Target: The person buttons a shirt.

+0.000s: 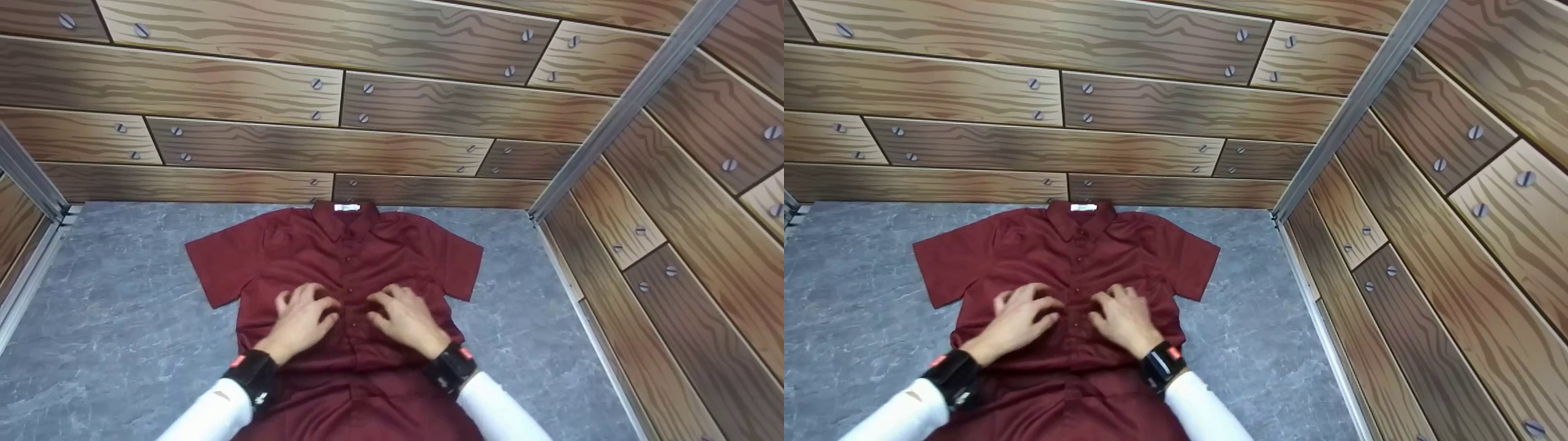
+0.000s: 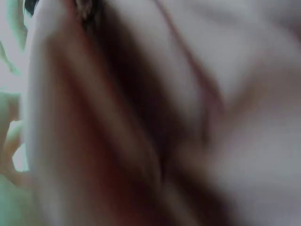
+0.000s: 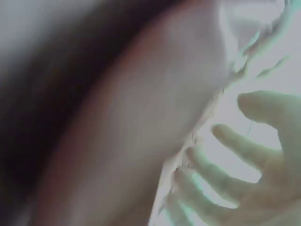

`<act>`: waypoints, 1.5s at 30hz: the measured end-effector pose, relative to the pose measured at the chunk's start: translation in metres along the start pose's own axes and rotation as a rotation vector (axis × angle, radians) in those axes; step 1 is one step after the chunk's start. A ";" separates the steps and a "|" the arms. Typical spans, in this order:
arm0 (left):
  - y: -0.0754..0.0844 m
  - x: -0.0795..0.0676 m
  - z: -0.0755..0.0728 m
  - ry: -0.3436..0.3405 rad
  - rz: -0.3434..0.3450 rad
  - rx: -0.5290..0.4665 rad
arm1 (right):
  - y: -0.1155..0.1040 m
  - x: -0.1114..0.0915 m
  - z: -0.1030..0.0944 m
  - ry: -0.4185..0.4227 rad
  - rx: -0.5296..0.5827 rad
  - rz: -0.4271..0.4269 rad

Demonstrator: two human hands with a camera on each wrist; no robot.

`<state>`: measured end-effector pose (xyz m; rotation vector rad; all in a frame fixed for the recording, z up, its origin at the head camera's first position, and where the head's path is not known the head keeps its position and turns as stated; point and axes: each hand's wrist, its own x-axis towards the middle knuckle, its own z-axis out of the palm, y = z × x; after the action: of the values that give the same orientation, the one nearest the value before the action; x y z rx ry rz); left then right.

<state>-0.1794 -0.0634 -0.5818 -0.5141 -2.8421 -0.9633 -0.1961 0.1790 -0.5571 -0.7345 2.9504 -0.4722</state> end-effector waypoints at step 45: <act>-0.091 -0.058 -0.087 0.021 -0.370 -0.014 | 0.102 -0.042 -0.031 0.205 0.066 0.414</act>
<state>-0.1578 -0.1996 -0.5762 0.0268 -2.9711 -1.0308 -0.2089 0.2926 -0.5595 -0.0608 3.1307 -0.6329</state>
